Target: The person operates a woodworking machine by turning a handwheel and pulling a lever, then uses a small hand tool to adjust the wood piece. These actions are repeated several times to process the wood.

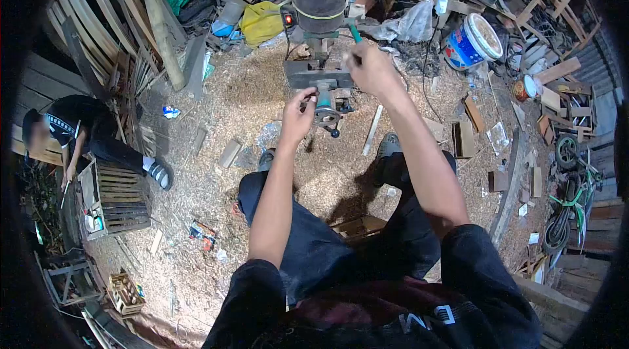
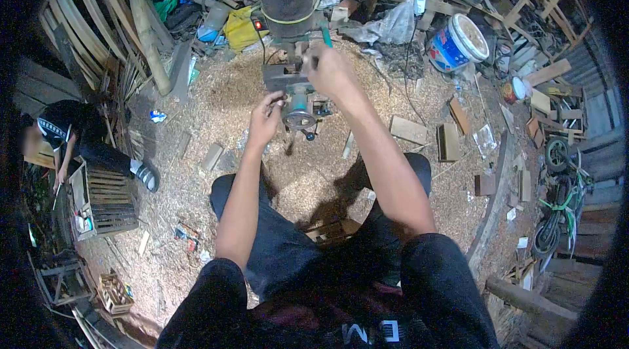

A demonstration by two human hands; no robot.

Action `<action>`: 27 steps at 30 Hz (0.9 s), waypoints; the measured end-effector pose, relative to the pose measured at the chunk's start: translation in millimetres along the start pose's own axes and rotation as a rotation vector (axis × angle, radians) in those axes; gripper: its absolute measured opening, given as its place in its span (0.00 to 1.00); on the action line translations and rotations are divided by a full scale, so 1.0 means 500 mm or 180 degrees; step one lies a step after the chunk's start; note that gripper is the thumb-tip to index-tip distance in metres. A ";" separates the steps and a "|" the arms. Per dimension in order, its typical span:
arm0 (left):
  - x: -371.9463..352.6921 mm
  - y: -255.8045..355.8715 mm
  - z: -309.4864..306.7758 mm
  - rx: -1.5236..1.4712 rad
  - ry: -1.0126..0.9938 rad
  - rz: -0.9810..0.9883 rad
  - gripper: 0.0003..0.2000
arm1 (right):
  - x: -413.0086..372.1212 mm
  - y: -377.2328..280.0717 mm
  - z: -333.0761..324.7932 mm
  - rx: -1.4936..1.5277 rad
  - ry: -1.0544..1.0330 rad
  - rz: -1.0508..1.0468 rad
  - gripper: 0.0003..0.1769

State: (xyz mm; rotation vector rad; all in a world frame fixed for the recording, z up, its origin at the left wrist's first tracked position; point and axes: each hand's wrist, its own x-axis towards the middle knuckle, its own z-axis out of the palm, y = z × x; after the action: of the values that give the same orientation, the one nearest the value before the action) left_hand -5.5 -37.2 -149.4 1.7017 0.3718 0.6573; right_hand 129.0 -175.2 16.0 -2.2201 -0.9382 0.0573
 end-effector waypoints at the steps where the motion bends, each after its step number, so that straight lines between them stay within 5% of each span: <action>1: -0.005 0.005 0.005 -0.0031 -0.0002 -0.0013 0.13 | 0.002 0.009 0.010 -0.0447 -0.0028 0.0202 0.19; 3: -0.017 0.016 0.008 -0.0008 -0.0051 0.0055 0.13 | -0.009 0.012 0.020 -0.1338 -0.0121 0.0623 0.21; 4: -0.017 0.026 0.006 0.0057 -0.0058 0.0059 0.13 | -0.006 -0.002 -0.003 -0.1010 -0.0863 0.0845 0.24; 17: 0.002 0.049 -0.020 0.0000 0.0080 -0.0224 0.13 | -0.117 0.076 0.110 0.0596 0.0510 0.0714 0.25; 27: 0.005 -0.006 -0.005 -0.0017 0.0048 -0.0098 0.14 | -0.133 0.087 0.120 0.0573 0.0447 0.0977 0.26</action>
State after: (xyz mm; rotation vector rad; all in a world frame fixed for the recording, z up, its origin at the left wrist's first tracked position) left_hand -4.8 -33.0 -151.4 1.6836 0.4058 0.6484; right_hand 88.7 -202.9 -70.7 -2.1501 -0.4914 0.1205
